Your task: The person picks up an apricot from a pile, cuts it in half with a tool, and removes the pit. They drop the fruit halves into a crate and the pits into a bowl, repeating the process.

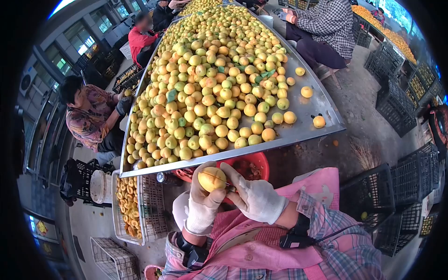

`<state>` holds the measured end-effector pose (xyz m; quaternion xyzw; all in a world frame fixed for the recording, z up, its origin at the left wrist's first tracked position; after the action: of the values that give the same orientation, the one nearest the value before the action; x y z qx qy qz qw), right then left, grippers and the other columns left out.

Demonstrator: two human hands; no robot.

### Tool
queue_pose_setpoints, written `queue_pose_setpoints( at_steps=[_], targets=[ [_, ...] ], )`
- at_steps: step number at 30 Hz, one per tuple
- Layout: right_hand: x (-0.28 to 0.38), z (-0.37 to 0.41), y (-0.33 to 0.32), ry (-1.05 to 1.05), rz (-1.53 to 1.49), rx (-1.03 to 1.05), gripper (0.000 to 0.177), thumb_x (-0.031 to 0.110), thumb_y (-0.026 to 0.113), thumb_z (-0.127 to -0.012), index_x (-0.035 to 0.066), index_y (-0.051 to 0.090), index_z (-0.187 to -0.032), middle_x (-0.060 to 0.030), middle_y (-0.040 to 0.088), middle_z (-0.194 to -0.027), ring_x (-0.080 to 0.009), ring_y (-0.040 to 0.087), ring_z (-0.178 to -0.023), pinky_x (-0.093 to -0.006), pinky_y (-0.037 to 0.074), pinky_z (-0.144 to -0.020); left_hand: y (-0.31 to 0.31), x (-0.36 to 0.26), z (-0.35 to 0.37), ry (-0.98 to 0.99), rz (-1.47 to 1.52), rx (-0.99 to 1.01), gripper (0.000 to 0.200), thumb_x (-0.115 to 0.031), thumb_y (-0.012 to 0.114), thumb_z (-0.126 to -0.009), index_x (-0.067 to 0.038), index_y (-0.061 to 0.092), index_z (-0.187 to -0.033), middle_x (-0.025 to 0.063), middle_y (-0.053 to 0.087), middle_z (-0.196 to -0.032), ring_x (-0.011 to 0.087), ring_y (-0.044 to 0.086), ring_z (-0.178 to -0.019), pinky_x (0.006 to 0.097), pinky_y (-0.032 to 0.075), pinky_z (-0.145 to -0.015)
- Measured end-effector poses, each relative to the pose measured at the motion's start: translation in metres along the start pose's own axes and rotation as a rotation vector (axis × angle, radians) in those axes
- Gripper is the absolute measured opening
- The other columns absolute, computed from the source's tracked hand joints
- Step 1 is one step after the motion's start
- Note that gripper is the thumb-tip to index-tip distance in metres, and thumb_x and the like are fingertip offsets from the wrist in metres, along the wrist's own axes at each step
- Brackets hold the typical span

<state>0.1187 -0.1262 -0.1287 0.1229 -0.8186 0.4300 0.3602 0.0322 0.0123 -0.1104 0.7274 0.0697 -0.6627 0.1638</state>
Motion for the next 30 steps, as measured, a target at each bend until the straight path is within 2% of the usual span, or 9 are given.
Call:
queue_pose_setpoints(
  at_steps=[5,7,9,12,15,21,23,26,30],
  targets=[
    [0.003,0.000,0.003,-0.027,0.007,-0.060,0.071,0.022,0.058,-0.091,0.002,0.019,-0.148,-0.0177,0.066,-0.098,-0.0349,0.066,-0.067,-0.0435,0.051,-0.055,0.015,0.005,-0.003,-0.029,0.601,-0.018,0.069,-0.051,0.059,-0.091,0.000,0.040,-0.133,0.0089,0.055,-0.116,0.0176,0.054,-0.107,0.0332,0.044,-0.095],
    [0.002,0.002,0.002,-0.042,-0.049,-0.051,0.070,0.021,0.058,-0.090,0.004,0.021,-0.147,-0.0166,0.067,-0.093,-0.0350,0.065,-0.065,-0.0437,0.051,-0.054,0.011,-0.005,0.004,0.027,0.053,-0.013,0.074,-0.060,0.051,-0.091,0.001,0.041,-0.131,0.0101,0.055,-0.116,0.0186,0.053,-0.108,0.0355,0.042,-0.098],
    [0.001,0.001,-0.008,-0.045,-0.039,0.003,0.069,0.021,0.058,-0.090,0.005,0.022,-0.147,-0.0161,0.067,-0.090,-0.0352,0.064,-0.064,-0.0438,0.051,-0.054,0.008,-0.002,0.008,0.053,0.195,-0.022,0.068,-0.052,0.060,-0.090,0.001,0.042,-0.130,0.0101,0.058,-0.112,0.0178,0.056,-0.104,0.0334,0.045,-0.094],
    [-0.002,0.001,-0.012,-0.048,-0.025,0.051,0.068,0.021,0.059,-0.090,0.006,0.024,-0.147,-0.0151,0.067,-0.085,-0.0355,0.063,-0.061,-0.0442,0.050,-0.053,0.006,-0.019,0.006,-0.018,-0.163,-0.025,0.077,-0.058,0.068,-0.082,-0.002,0.043,-0.128,0.0075,0.058,-0.108,0.0158,0.057,-0.096,0.0283,0.047,-0.086],
    [-0.002,0.001,-0.009,-0.052,-0.040,0.021,0.067,0.021,0.059,-0.090,0.006,0.026,-0.146,-0.0152,0.067,-0.086,-0.0356,0.063,-0.062,-0.0439,0.050,-0.053,0.002,-0.011,0.004,0.012,-0.084,-0.027,0.067,-0.040,0.073,-0.084,0.001,0.043,-0.128,0.0087,0.060,-0.107,0.0160,0.059,-0.098,0.0295,0.049,-0.086],
    [-0.002,0.002,0.000,-0.110,-0.101,-0.130,0.066,0.018,0.060,-0.088,0.004,0.029,-0.144,-0.0175,0.065,-0.101,-0.0363,0.064,-0.068,-0.0426,0.052,-0.058,0.017,0.000,0.010,-0.093,0.304,-0.032,0.075,-0.054,0.069,-0.083,0.000,0.044,-0.127,0.0079,0.058,-0.113,0.0164,0.056,-0.104,0.0294,0.047,-0.088],
    [-0.005,0.002,-0.005,-0.123,-0.145,-0.124,0.067,0.017,0.061,-0.087,0.004,0.030,-0.144,-0.0177,0.064,-0.105,-0.0367,0.064,-0.070,-0.0424,0.052,-0.059,0.019,-0.008,0.011,-0.053,0.287,-0.089,0.071,-0.045,0.076,-0.080,0.000,0.045,-0.126,0.0083,0.059,-0.110,0.0168,0.058,-0.099,0.0313,0.049,-0.086],
    [-0.007,0.003,-0.012,-0.120,-0.130,-0.002,0.070,0.014,0.063,-0.084,0.003,0.029,-0.144,-0.0175,0.064,-0.104,-0.0376,0.064,-0.071,-0.0426,0.053,-0.060,0.004,-0.013,0.009,0.079,-0.396,-0.081,0.072,-0.023,0.086,-0.070,-0.001,0.045,-0.126,0.0114,0.061,-0.106,0.0172,0.062,-0.093,0.0317,0.051,-0.081],
    [-0.003,0.000,-0.012,-0.142,-0.122,-0.037,0.072,0.015,0.065,-0.082,0.003,0.030,-0.144,-0.0181,0.064,-0.103,-0.0377,0.064,-0.071,-0.0424,0.053,-0.061,0.006,-0.018,0.006,0.056,-0.294,-0.017,0.073,-0.033,0.083,-0.075,0.000,0.044,-0.127,0.0102,0.061,-0.107,0.0179,0.061,-0.095,0.0314,0.050,-0.084]
  ],
)
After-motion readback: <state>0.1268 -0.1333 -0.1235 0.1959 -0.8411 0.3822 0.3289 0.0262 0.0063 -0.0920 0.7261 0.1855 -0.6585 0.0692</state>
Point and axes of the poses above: each hand's wrist, its own z-axis away from the middle knuckle, its own y-axis out of the palm, x = y × z, the point moved 1 cm from there along -z, towards the middle knuckle
